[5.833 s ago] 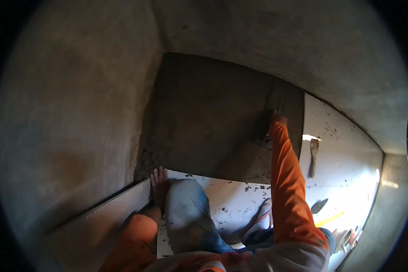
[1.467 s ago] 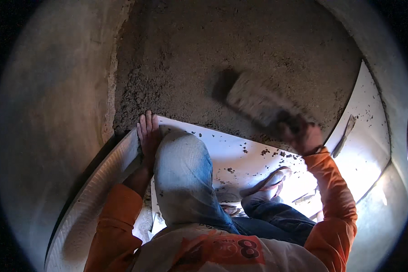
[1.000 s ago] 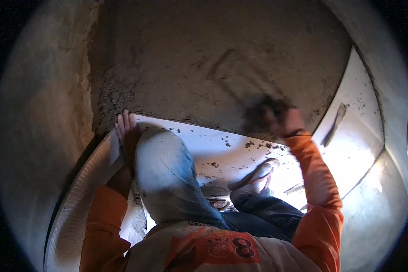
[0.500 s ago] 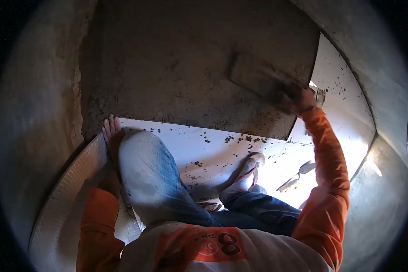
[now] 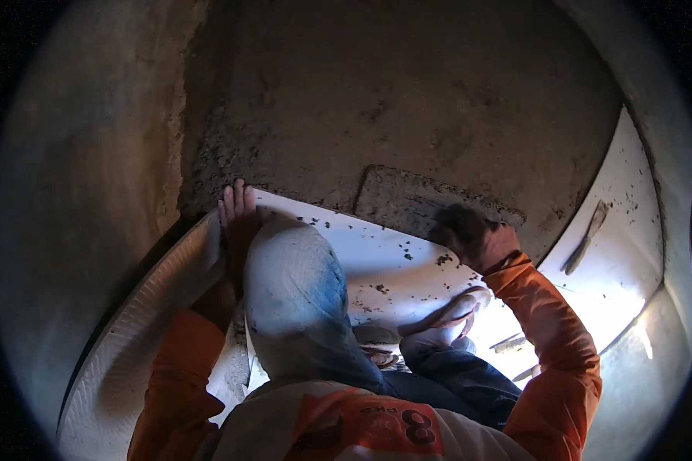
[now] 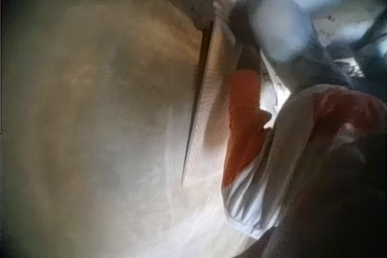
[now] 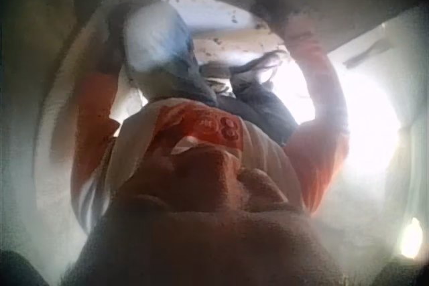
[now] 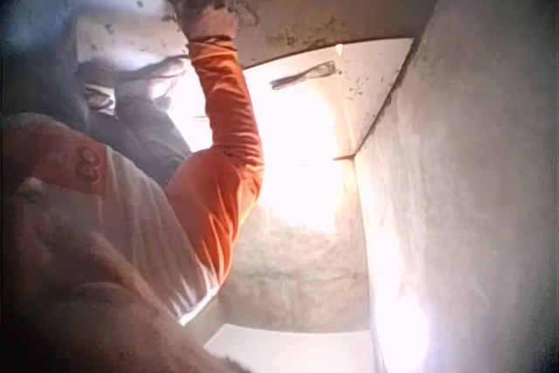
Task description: The person lifts a large ceramic tile and then uses a trowel to spread and level mortar onto the concrete floor. They also handle a putty knife and reach for a bucket of mortar.
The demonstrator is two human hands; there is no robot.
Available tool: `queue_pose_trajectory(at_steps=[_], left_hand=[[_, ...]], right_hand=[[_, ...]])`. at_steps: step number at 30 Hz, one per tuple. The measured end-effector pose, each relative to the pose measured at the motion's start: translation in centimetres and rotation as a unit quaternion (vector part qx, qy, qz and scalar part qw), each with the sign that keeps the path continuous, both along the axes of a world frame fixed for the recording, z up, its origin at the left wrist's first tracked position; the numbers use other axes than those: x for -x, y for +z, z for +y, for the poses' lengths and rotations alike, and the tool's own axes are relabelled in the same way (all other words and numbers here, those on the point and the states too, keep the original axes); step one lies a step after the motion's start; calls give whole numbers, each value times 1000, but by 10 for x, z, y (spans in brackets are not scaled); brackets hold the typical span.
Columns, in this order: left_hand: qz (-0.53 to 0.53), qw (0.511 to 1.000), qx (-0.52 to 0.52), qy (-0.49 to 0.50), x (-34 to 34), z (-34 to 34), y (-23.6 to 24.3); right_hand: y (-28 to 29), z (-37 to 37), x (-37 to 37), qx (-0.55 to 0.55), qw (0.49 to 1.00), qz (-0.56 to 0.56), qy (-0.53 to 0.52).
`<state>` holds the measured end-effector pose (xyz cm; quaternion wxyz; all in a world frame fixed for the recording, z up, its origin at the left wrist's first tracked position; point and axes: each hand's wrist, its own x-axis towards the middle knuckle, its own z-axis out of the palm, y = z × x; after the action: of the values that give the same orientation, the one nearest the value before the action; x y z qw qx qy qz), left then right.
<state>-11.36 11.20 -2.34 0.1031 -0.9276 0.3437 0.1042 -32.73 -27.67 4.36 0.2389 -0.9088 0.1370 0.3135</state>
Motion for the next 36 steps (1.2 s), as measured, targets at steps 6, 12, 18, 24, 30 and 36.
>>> queue_pose_trajectory(at_steps=[6, 12, 18, 24, 30, 36], left_hand=[[-5, 998, 53, -19, 1, 0, 4], [-42, 992, 113, -31, 2, 11, -21], [-118, 987, 82, -69, -5, 32, -30], [-70, 975, 196, -78, -4, -18, 11], [467, 588, 586, 305, 15, 45, 42], [482, 750, 353, 283, 55, -29, 153]], right_hand=[[12, 47, -75, -43, 994, -92, -26], [9, 112, -171, -82, 995, 52, -3], [12, 13, -173, 56, 986, 145, -60], [51, -165, -128, 117, 963, 5, -243], [4, -17, -33, 189, 971, -143, 36], [-3, -151, -74, 201, 931, -95, -289]])
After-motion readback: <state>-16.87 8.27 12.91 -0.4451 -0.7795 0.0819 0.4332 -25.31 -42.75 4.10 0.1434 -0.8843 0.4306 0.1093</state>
